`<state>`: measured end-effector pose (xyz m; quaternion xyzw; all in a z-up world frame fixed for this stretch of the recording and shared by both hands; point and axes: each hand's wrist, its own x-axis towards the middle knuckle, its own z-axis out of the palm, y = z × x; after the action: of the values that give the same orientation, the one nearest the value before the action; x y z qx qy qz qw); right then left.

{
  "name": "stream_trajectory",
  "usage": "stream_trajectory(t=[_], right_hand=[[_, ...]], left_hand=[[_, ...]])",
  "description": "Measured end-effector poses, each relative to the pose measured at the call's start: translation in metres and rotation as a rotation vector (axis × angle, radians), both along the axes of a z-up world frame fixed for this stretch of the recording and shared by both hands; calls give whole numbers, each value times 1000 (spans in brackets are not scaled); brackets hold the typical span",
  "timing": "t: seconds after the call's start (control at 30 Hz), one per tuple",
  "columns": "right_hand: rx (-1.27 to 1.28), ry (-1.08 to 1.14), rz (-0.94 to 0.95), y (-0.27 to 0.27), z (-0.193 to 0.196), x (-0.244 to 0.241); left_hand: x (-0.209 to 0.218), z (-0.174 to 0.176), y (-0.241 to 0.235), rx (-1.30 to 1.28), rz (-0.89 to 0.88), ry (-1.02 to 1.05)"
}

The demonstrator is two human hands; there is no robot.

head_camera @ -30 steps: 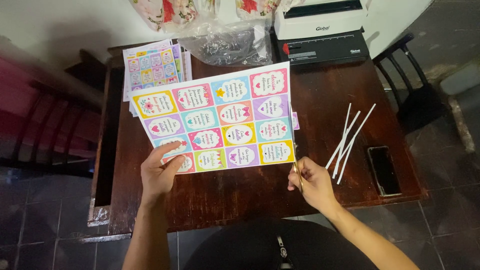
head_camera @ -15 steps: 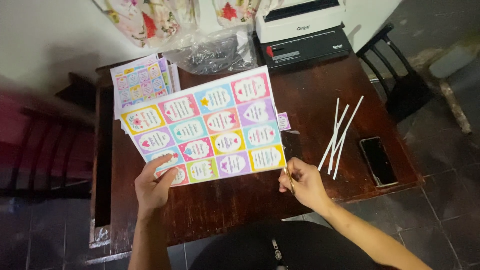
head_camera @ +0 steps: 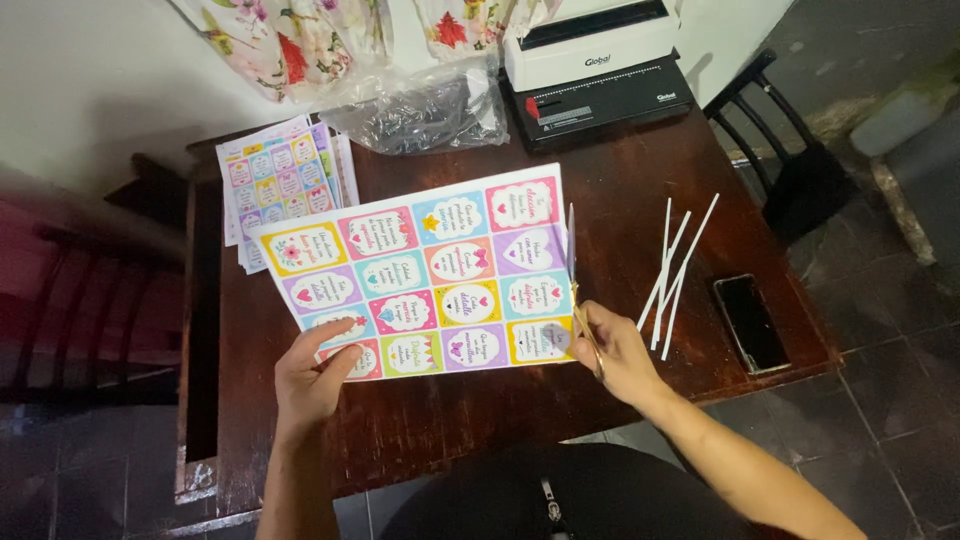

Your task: The person uses scissors to cut a long strip of colorful printed paper into smaller rectangular pieces on a wooden table. They then pick up a larger sheet of similar printed paper and cut it into strips.

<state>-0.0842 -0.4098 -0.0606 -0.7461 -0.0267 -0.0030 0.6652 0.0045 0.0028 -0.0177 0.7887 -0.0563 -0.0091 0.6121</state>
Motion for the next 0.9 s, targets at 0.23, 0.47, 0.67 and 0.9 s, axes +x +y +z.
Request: stream_trajectory(t=[0.23, 0.47, 0.67, 0.9], right_hand=[[-73, -28, -73, 0, 14, 1], [-109, 12, -126, 1, 14, 0], [-96, 5, -161, 6, 27, -3], [-108, 29, -211, 10, 31, -4]], left_hand=[[-5, 15, -8, -89, -35, 65], [-4, 14, -9, 1, -39, 30], [-3, 10, -8, -22, -52, 15], [-3, 10, -10, -14, -47, 19]])
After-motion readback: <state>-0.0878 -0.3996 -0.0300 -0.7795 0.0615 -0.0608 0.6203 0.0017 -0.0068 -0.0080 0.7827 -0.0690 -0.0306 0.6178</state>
